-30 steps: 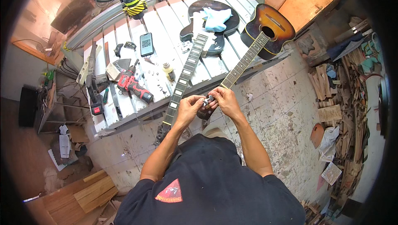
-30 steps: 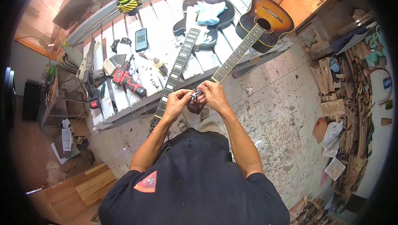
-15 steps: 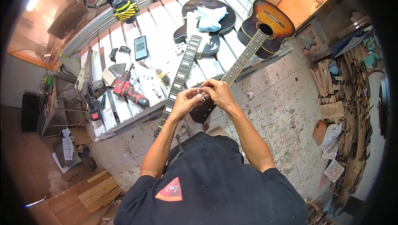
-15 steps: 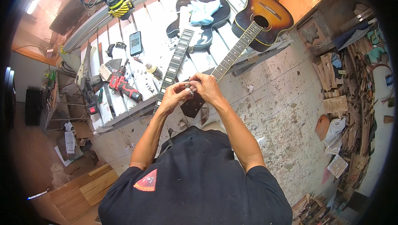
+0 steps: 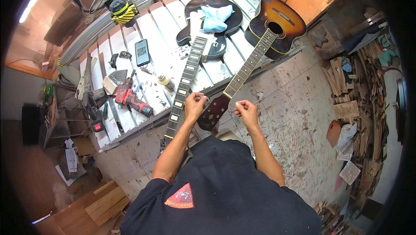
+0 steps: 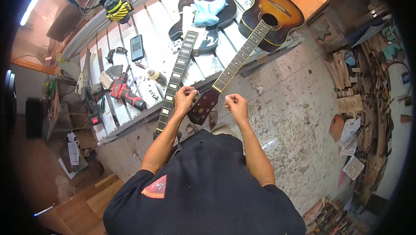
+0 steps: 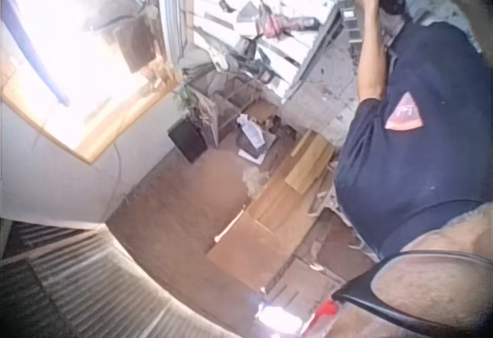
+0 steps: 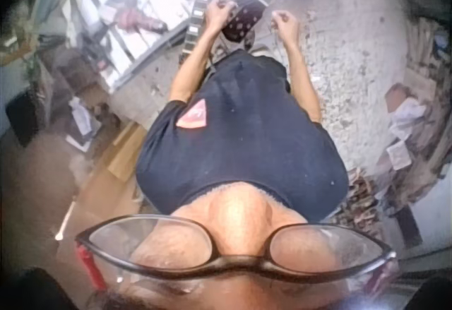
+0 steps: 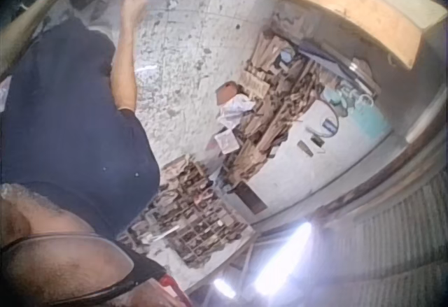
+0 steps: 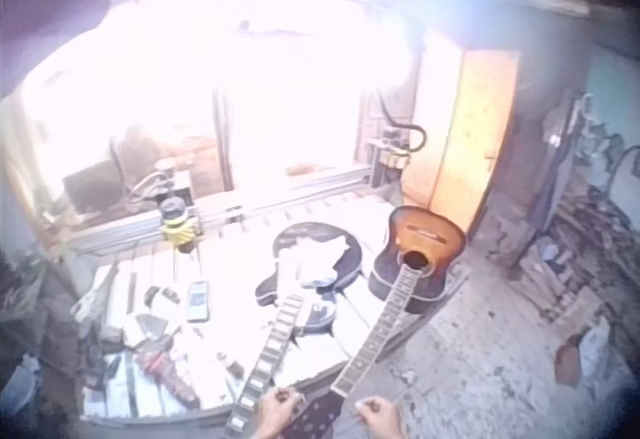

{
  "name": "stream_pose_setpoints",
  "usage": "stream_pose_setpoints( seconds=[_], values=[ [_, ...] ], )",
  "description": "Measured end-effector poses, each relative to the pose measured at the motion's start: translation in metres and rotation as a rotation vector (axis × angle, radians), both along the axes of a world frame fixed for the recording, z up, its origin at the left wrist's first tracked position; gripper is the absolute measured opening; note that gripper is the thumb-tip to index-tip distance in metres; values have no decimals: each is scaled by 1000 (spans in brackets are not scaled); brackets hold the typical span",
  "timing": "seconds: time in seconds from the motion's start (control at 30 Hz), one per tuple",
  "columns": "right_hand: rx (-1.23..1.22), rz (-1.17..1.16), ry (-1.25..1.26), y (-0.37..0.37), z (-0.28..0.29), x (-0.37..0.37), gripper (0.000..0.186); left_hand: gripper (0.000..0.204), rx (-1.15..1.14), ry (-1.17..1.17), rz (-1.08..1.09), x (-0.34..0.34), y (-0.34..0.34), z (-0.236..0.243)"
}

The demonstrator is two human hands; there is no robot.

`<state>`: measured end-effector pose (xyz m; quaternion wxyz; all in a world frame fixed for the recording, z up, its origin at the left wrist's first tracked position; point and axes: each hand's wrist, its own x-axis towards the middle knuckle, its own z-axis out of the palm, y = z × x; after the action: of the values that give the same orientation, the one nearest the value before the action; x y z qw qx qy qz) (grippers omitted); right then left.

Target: The person inserts tuning pegs and hardware into the headstock of a guitar by hand and secures them using a power drill.

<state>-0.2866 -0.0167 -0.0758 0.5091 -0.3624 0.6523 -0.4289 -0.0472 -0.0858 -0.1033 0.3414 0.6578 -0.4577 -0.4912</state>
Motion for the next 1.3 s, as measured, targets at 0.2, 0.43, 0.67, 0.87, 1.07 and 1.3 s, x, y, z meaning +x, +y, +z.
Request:
stream_pose_setpoints(
  seconds=[0.2, 0.43, 0.67, 0.87, 1.07, 1.3],
  values=[
    [156, 63, -424, -4, -13, 37, 45, 27, 100, -53, -73, 1, -7, 3],
    [163, 153, -345, -8, -24, 45, 30, 24, 125, 59, -168, -3, -11, -13],
    [180, 169, -320, -14, -31, 50, 29, 19, 227, 411, -167, 0, -6, -27],
    [170, 196, -450, -21, -26, 51, 33, 21, 276, 355, -284, 7, -11, -11],
    [71, 255, -383, -27, -24, 46, 39, 30, 227, 348, -445, 8, -11, -6],
    [40, 236, -277, -29, -24, 50, 27, 34, 150, 159, -519, 10, -16, -3]
  ],
)
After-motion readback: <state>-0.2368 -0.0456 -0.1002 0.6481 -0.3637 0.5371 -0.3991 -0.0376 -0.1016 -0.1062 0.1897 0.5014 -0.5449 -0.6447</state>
